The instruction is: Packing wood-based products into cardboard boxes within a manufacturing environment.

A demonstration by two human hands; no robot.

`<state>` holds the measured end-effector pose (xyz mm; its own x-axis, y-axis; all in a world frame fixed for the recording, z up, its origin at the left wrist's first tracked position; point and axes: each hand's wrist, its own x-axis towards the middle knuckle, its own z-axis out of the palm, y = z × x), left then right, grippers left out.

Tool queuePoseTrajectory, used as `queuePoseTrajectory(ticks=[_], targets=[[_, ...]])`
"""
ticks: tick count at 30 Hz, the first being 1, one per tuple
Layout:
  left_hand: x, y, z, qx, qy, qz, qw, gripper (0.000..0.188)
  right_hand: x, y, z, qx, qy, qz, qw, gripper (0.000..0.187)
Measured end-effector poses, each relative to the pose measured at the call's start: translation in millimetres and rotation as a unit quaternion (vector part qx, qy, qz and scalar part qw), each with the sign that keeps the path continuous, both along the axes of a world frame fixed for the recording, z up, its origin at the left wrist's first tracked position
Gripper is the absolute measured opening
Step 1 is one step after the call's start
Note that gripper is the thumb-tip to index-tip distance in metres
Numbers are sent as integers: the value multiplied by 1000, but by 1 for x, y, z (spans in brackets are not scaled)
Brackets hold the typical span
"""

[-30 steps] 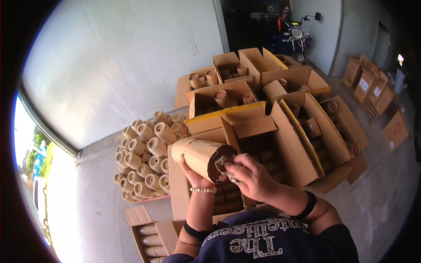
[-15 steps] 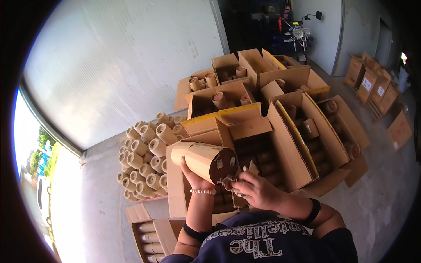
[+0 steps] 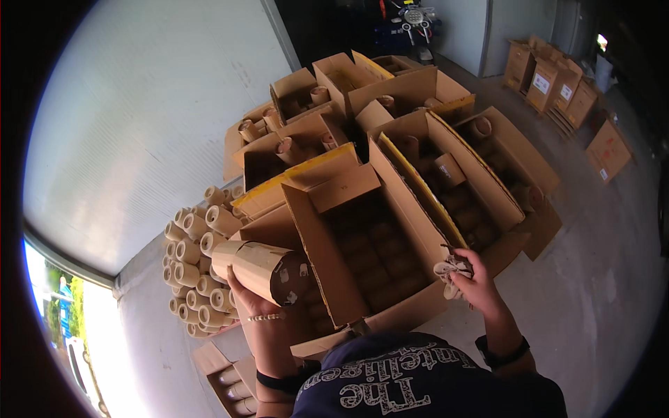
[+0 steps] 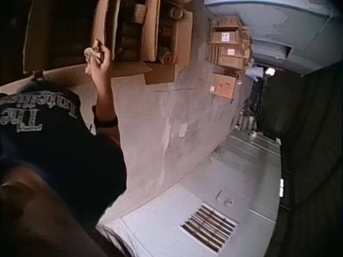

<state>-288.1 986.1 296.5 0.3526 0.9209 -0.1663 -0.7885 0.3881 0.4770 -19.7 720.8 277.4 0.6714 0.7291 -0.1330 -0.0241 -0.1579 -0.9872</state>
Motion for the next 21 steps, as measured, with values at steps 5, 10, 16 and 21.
queuePoseTrajectory(ticks=[5,10,16,21], targets=[[-2,14,-18,-11,137,25,990,55,-5,-5,-52,-204,-137,86,966,43],[-15,37,-36,-77,163,-14,984,53,-26,15,-129,-225,-311,25,923,42],[-39,86,-68,-56,275,-30,959,51,-39,16,-196,-287,-463,-28,838,40],[-57,142,-114,40,451,-77,888,61,-58,32,-206,-331,-471,-145,805,37]])
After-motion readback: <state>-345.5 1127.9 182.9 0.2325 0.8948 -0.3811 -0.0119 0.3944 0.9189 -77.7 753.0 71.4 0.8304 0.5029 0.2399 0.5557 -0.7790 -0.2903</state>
